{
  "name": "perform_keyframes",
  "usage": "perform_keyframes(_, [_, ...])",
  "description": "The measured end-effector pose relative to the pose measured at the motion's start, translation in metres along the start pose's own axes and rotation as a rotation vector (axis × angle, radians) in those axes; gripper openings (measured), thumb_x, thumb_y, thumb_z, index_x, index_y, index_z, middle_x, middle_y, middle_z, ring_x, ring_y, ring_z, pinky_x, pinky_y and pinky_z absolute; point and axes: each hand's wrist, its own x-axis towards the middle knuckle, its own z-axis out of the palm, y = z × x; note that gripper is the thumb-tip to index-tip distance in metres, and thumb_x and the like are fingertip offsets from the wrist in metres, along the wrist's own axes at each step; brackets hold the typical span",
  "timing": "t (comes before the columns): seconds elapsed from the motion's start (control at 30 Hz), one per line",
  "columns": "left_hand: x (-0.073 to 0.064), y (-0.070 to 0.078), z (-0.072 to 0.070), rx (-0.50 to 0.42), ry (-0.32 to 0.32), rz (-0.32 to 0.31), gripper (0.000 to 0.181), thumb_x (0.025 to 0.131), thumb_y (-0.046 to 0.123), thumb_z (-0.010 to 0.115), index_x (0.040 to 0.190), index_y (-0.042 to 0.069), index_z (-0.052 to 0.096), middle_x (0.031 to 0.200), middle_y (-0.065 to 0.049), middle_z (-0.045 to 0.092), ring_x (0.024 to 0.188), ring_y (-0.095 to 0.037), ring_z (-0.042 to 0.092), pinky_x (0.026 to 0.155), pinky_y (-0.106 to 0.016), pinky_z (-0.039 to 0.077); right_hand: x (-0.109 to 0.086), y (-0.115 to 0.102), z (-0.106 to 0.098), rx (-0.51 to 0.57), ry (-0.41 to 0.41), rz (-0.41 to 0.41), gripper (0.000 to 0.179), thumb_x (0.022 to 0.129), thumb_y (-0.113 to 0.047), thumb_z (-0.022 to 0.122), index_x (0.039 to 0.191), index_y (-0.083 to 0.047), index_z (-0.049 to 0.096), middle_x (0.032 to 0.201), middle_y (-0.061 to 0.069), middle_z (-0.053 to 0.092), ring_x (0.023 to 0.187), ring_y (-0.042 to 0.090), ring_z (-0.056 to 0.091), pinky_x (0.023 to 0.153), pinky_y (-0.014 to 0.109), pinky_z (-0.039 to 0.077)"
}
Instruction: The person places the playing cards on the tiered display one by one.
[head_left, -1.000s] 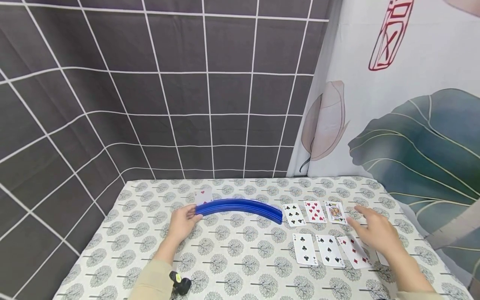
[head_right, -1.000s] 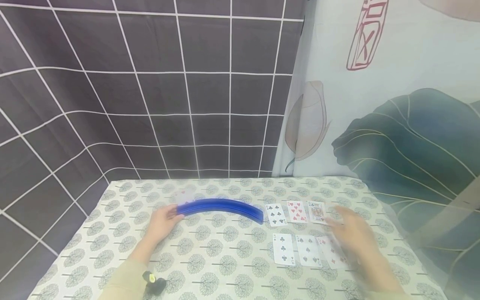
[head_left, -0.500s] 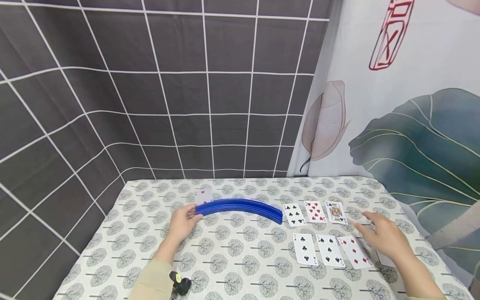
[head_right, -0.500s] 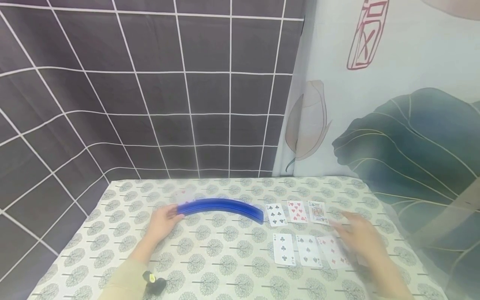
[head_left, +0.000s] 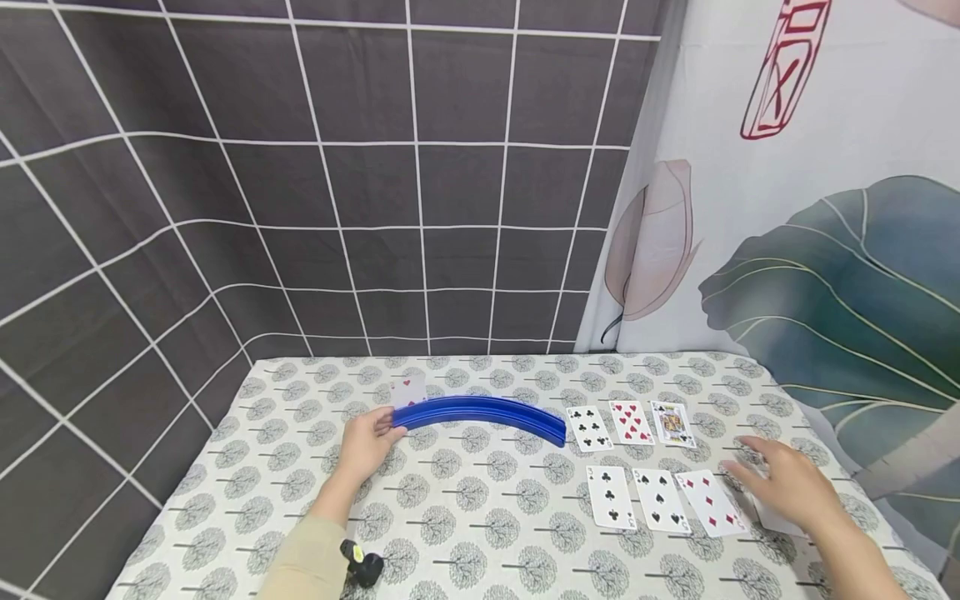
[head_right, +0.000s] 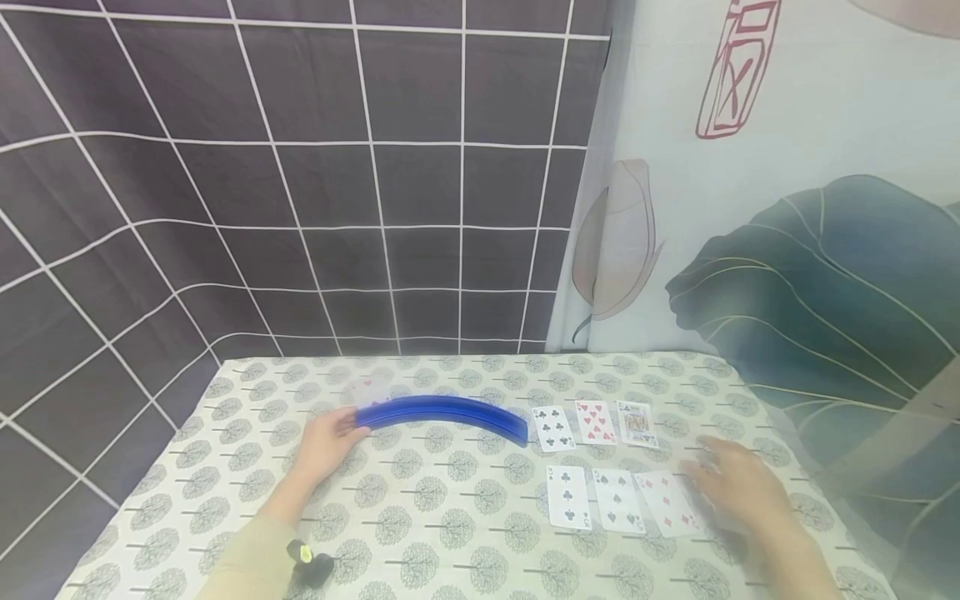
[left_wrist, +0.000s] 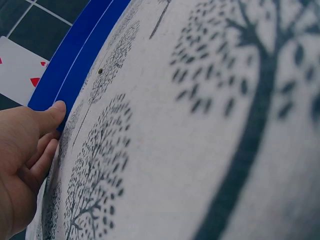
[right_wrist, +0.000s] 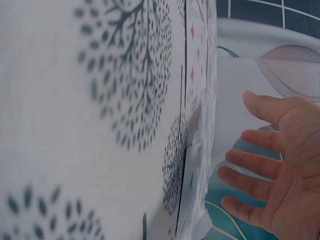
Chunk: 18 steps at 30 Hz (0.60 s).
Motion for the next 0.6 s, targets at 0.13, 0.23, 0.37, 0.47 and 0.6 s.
perform_keyframes(0.13, [0.000,0.000,0.000,0.000,0.001,0.009,0.049,0.086,0.009,0.080,0.128,-0.010,0.062,0.115,-0.029,0.069,0.106,-0.040,0.070,0.094,-0.042,0.060,-0.002,0.006,-0.001,-0.008,-0.027,0.004,0.065,0.096,-0.039,0.069,0.132,0.013,0.054,0.126,0.046,0.052,0.110,0.065,0.051,0.085,0.077,0.046])
perform_keyframes(0.23, [0.000,-0.001,0.000,-0.003,0.006,0.017,0.049,0.085,0.007,0.080,0.127,-0.011,0.062,0.114,-0.030,0.069,0.105,-0.041,0.070,0.092,-0.042,0.060,-0.004,0.010,-0.002,-0.017,-0.048,0.007,0.067,0.094,-0.038,0.071,0.129,0.016,0.054,0.124,0.047,0.052,0.110,0.067,0.049,0.085,0.078,0.045])
perform_keyframes(0.37, [0.001,-0.002,0.001,-0.007,0.007,0.010,0.048,0.085,0.006,0.080,0.127,-0.010,0.062,0.114,-0.029,0.069,0.105,-0.040,0.070,0.092,-0.042,0.060,-0.006,0.016,-0.001,-0.036,-0.079,0.013,0.072,0.091,-0.039,0.074,0.126,0.020,0.053,0.122,0.047,0.052,0.110,0.067,0.049,0.086,0.077,0.045])
perform_keyframes(0.47, [0.001,-0.002,0.001,-0.011,0.001,0.005,0.048,0.085,0.006,0.080,0.127,-0.011,0.062,0.114,-0.029,0.069,0.105,-0.040,0.070,0.093,-0.042,0.060,-0.008,0.020,0.001,-0.046,-0.090,0.013,0.076,0.086,-0.041,0.078,0.124,0.020,0.054,0.120,0.046,0.054,0.110,0.066,0.050,0.086,0.076,0.046])
perform_keyframes(0.6, [0.001,-0.001,0.000,-0.014,-0.004,0.007,0.049,0.085,0.006,0.080,0.127,-0.011,0.062,0.115,-0.030,0.069,0.106,-0.040,0.070,0.093,-0.042,0.060,-0.012,0.025,0.003,-0.044,-0.115,0.013,0.083,0.079,-0.045,0.084,0.123,0.020,0.055,0.119,0.046,0.055,0.110,0.066,0.050,0.086,0.075,0.047])
